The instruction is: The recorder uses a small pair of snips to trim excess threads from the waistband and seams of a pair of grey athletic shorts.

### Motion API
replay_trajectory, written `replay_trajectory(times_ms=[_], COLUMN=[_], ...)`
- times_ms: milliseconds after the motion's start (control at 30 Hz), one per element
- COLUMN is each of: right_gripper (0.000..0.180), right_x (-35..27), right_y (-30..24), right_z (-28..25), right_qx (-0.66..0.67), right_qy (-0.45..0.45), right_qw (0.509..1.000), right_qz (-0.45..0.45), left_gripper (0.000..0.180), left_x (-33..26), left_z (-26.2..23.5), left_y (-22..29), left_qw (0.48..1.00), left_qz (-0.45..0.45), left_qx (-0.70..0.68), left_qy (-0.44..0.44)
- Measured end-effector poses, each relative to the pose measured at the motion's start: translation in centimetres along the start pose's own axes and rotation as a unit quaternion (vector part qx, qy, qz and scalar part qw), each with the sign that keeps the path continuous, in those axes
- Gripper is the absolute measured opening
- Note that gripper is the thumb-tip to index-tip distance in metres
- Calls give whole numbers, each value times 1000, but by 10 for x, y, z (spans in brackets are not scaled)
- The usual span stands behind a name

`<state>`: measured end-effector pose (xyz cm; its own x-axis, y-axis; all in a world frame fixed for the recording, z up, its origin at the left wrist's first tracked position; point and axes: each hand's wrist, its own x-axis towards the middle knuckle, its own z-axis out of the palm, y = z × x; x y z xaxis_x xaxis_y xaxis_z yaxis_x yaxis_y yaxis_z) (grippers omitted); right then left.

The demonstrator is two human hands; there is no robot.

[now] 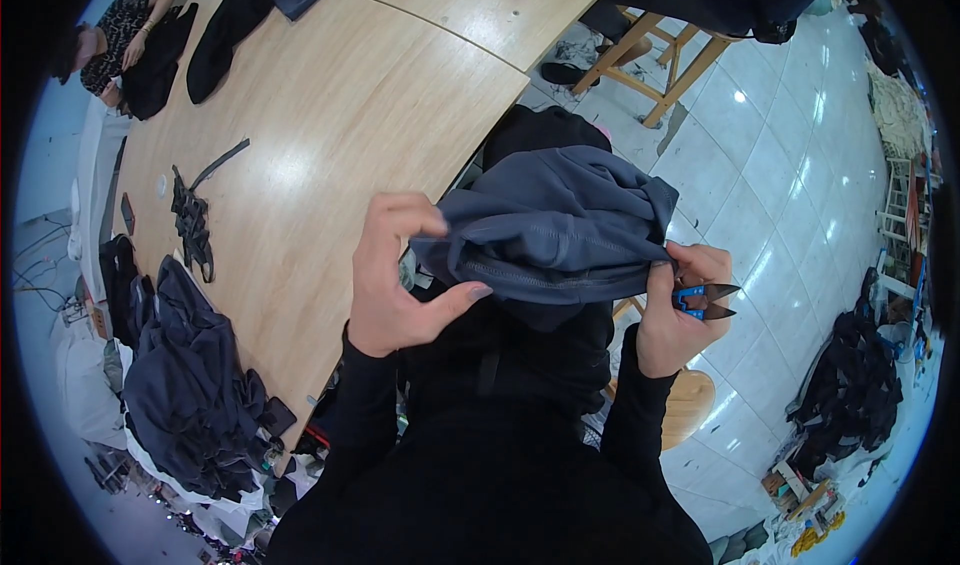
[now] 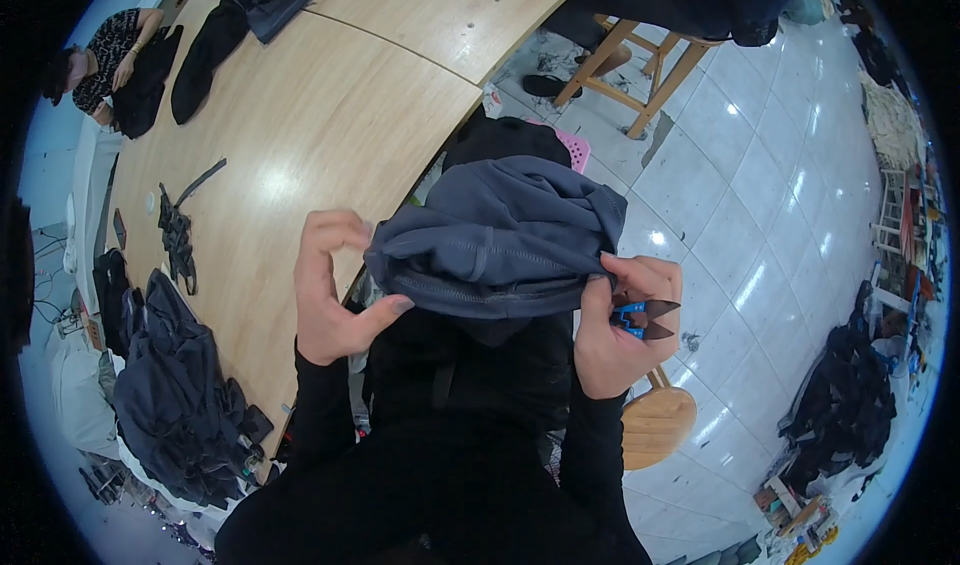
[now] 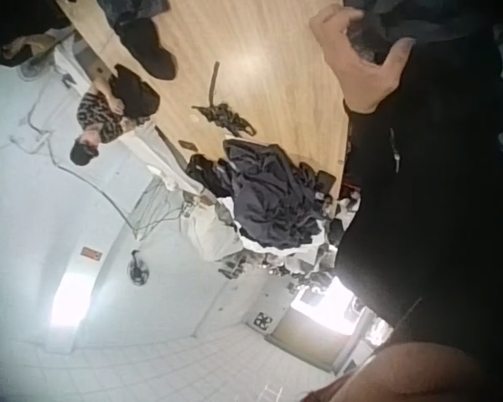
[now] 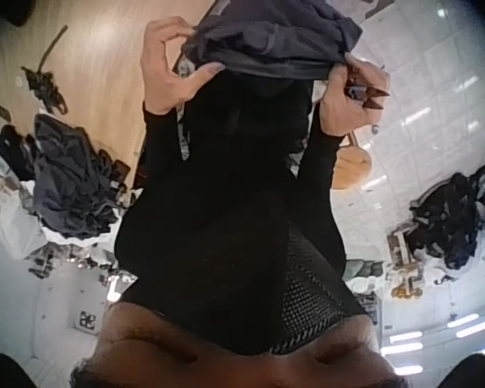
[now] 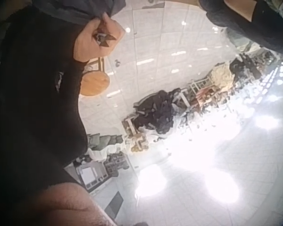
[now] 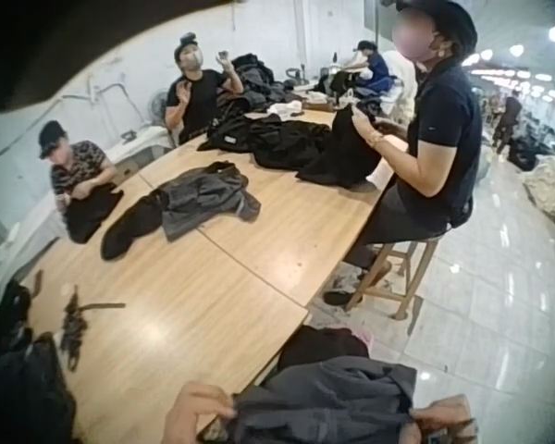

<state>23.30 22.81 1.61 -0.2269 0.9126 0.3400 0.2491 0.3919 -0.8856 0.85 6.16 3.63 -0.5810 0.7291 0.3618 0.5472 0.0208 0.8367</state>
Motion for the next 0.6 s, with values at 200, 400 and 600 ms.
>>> replay_trajectory(times_ms=[200, 400, 600], right_gripper=[32, 26, 23], right_x=[17, 37, 123], right_y=[0, 45, -25], right_z=[3, -15, -22], right_qx=[165, -52, 228], right_qy=[-42, -149, -35], right_qw=[971, 980, 968], right_qz=[169, 122, 102], left_gripper=[62, 31, 19], left_x=[-7, 5, 109], left_z=[1, -3, -34], left_y=[-18, -17, -8], left_qw=[994, 996, 961], left_qz=[-18, -81, -90], left_qx=[47, -22, -188], left_qy=[-102, 19, 182])
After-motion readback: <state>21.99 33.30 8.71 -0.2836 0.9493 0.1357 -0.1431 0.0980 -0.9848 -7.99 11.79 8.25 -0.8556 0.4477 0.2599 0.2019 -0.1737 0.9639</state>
